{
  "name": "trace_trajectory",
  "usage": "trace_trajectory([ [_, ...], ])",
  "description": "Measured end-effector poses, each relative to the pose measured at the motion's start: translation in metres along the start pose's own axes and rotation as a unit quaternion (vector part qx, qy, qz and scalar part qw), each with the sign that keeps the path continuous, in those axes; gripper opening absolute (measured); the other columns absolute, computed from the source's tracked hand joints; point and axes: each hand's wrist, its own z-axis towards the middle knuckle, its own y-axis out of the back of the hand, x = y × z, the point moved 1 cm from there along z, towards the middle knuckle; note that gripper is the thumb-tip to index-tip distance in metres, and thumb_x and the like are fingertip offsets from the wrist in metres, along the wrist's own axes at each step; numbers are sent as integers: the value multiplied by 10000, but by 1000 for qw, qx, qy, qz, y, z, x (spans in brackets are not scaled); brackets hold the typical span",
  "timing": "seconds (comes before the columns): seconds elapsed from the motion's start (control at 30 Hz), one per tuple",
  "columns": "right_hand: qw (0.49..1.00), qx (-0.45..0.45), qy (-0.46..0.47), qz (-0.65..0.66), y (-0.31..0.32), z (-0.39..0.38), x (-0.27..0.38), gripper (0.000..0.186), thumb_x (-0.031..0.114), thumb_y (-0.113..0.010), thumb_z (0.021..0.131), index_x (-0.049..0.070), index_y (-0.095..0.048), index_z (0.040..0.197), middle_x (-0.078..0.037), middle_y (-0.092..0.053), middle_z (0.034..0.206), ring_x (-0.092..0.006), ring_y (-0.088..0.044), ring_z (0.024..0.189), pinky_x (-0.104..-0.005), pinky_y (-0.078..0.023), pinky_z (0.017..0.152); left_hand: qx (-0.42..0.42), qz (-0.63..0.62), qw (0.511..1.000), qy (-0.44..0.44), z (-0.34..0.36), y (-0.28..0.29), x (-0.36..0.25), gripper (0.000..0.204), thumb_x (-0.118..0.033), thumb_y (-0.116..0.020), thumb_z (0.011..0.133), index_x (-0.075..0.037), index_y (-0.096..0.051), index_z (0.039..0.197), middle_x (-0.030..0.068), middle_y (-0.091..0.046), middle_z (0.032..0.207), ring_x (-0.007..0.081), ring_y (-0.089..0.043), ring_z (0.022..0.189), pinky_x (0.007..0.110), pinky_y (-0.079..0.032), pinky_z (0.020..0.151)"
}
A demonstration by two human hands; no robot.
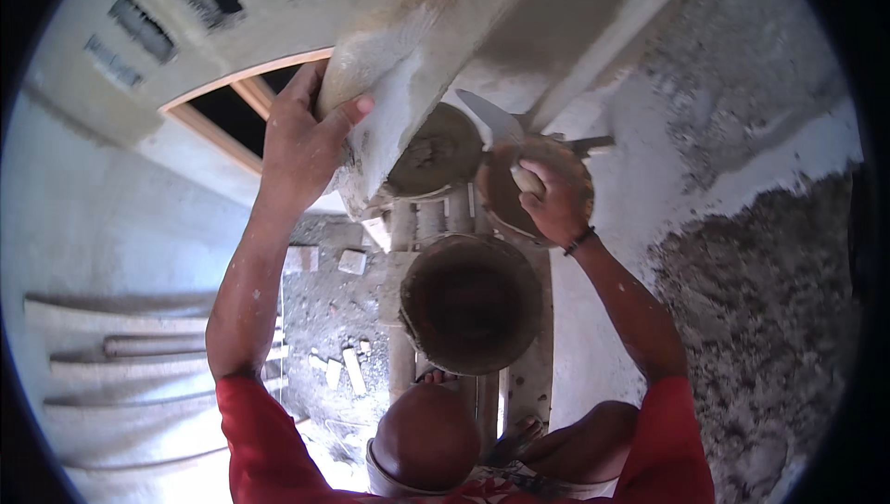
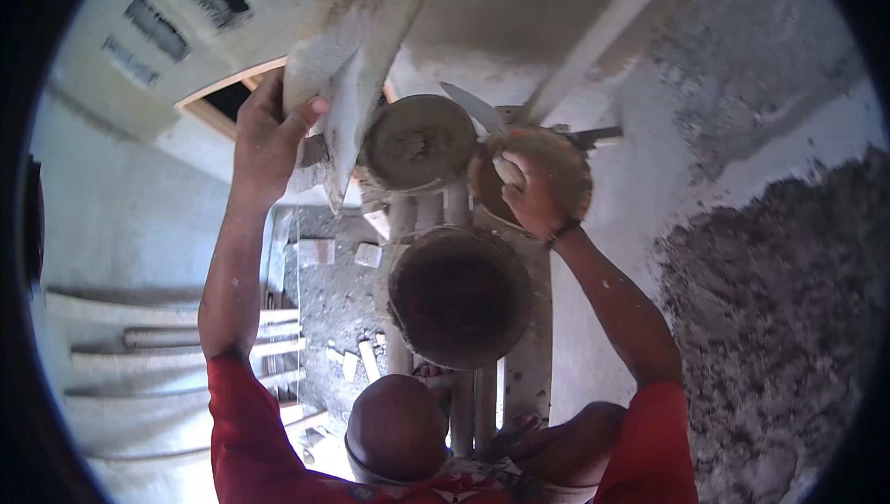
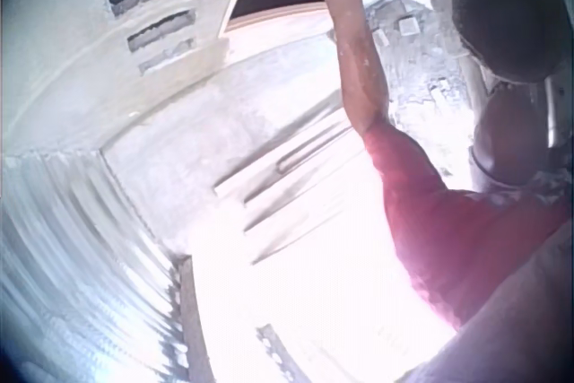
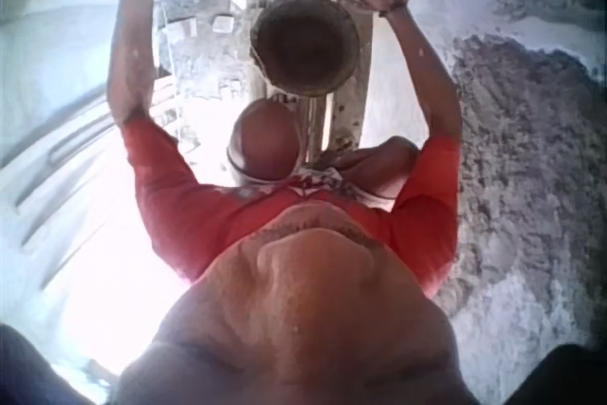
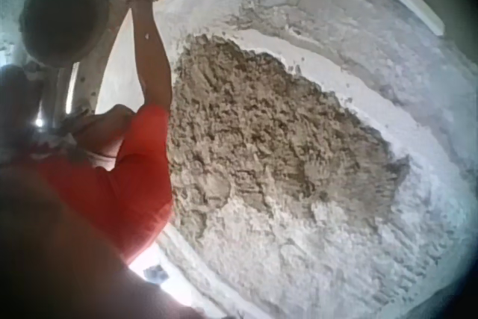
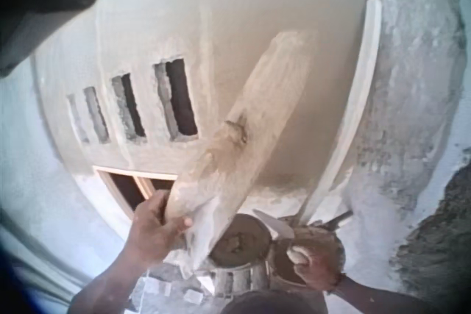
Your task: The person uses a trowel to scoop cement from a bucket and apply it to a wall.
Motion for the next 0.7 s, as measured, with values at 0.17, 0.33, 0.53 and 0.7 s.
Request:
trace_trajectory([
  [0.17,982,-6,-186,-24,106,-124,-35,473,70,-656,767,43,-568,1231,-151,-662,1098,-219,-656,859,-327,-523,787,60,-141,986,-69,18,-73,-46,416,-109,-697,833,68,-536,1172,134,-653,1034,167,-604,934,312,-479,856],
  [0.33,929,-105,-352,54,170,-283,-46,393,19,-641,811,46,-585,1199,-51,-642,899,-116,-598,711,-264,-495,626,144,-245,956,-79,49,-181,-66,415,-62,-651,761,45,-539,1146,116,-649,1024,176,-603,932,322,-476,853],
  [0.53,862,-190,-463,81,172,-373,12,275,63,-613,905,8,-583,1173,-19,-563,735,-73,-539,569,-231,-429,474,188,-199,957,-101,65,-256,-77,438,-126,-671,758,33,-545,1146,153,-650,976,244,-620,936,368,-481,843],
  [0.7,805,-245,-511,178,155,-414,29,335,-3,-626,851,8,-585,1184,-23,-569,703,-83,-540,568,-236,-423,478,281,34,945,-163,80,-257,-61,485,-222,-703,776,57,-542,1139,258,-644,1024,373,-628,1007,418,-488,877],
])
